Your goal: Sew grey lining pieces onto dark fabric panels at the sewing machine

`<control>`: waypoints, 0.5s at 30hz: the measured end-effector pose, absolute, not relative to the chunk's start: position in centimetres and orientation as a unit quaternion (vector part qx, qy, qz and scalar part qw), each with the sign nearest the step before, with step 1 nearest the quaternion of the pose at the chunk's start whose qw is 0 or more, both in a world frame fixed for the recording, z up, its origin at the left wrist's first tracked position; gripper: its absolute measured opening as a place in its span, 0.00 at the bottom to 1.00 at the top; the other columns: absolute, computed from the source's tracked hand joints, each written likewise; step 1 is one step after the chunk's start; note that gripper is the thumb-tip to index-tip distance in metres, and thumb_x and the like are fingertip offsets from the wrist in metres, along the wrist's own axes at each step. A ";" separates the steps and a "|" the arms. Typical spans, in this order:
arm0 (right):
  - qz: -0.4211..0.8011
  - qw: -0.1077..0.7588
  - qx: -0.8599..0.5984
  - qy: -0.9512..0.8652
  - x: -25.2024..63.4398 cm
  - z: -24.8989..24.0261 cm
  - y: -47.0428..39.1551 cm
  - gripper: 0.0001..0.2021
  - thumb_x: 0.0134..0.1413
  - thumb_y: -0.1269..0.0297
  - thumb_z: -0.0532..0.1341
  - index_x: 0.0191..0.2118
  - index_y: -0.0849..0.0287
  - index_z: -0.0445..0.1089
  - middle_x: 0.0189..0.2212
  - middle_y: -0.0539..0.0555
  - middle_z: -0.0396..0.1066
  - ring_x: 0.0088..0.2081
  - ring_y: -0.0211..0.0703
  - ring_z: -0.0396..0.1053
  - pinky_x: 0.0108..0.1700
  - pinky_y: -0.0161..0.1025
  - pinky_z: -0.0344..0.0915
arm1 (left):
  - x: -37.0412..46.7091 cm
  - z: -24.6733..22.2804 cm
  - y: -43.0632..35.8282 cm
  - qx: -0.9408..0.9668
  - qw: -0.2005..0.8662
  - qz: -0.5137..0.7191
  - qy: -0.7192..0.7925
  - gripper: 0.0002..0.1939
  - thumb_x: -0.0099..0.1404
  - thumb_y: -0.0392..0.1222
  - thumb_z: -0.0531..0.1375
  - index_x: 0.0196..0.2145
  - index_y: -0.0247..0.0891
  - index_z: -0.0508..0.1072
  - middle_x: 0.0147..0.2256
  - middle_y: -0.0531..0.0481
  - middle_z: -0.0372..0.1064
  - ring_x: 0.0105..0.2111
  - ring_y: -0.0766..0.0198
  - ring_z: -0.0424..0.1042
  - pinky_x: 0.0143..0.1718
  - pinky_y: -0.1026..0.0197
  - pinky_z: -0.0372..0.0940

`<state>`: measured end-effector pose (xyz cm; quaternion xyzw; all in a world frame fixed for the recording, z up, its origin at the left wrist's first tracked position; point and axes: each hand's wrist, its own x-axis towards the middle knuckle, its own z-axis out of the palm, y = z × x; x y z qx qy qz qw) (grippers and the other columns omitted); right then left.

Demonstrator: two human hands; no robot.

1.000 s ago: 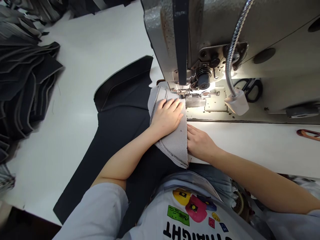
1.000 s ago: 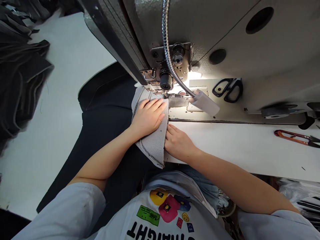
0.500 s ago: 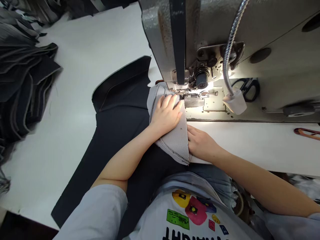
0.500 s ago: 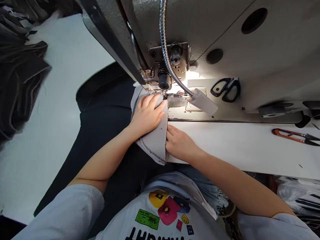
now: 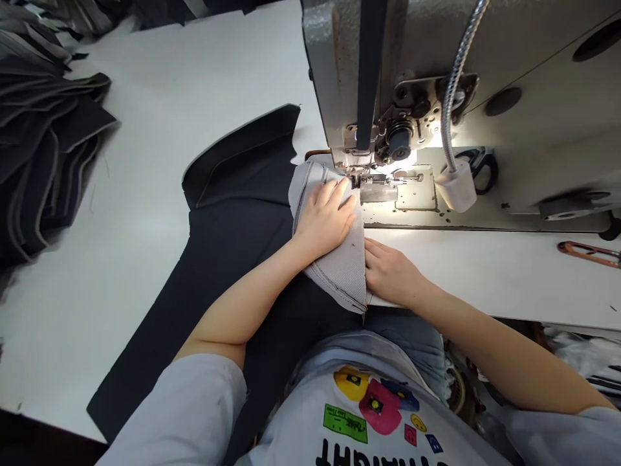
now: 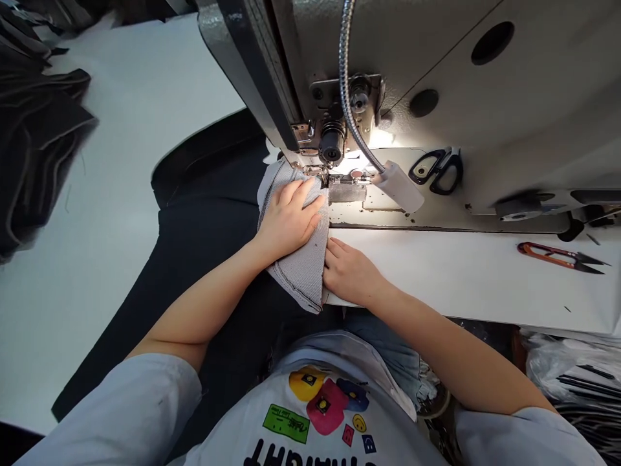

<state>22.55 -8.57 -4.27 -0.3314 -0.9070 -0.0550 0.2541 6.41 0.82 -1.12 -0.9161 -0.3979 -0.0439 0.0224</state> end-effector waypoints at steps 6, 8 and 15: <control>-0.029 0.260 -0.338 -0.904 22.6 -4.4 -8.5 0.16 0.60 0.78 0.52 0.43 0.64 0.77 0.38 0.62 0.74 0.50 0.53 0.69 0.53 0.49 0.73 | 6.6 -1.4 1.7 -0.918 0.022 -0.051 -0.392 0.21 0.72 0.43 0.50 0.58 0.36 0.70 0.65 0.35 0.55 0.65 0.43 0.54 0.64 0.37 0.49; -0.012 0.271 -0.337 -0.902 22.8 -4.5 -8.5 0.16 0.59 0.78 0.53 0.46 0.65 0.76 0.40 0.63 0.74 0.53 0.54 0.68 0.52 0.49 0.73 | 6.6 -1.5 2.1 -0.919 0.025 -0.058 -0.388 0.21 0.72 0.43 0.50 0.58 0.37 0.70 0.64 0.35 0.57 0.65 0.43 0.53 0.65 0.35 0.46; 0.060 0.278 -0.341 -0.896 22.8 -5.1 -7.7 0.15 0.60 0.77 0.53 0.47 0.64 0.74 0.45 0.65 0.73 0.58 0.54 0.64 0.55 0.51 0.72 | 6.6 -1.4 2.8 -0.919 0.060 -0.032 -0.389 0.21 0.73 0.44 0.49 0.58 0.38 0.69 0.63 0.37 0.59 0.65 0.45 0.53 0.66 0.37 0.46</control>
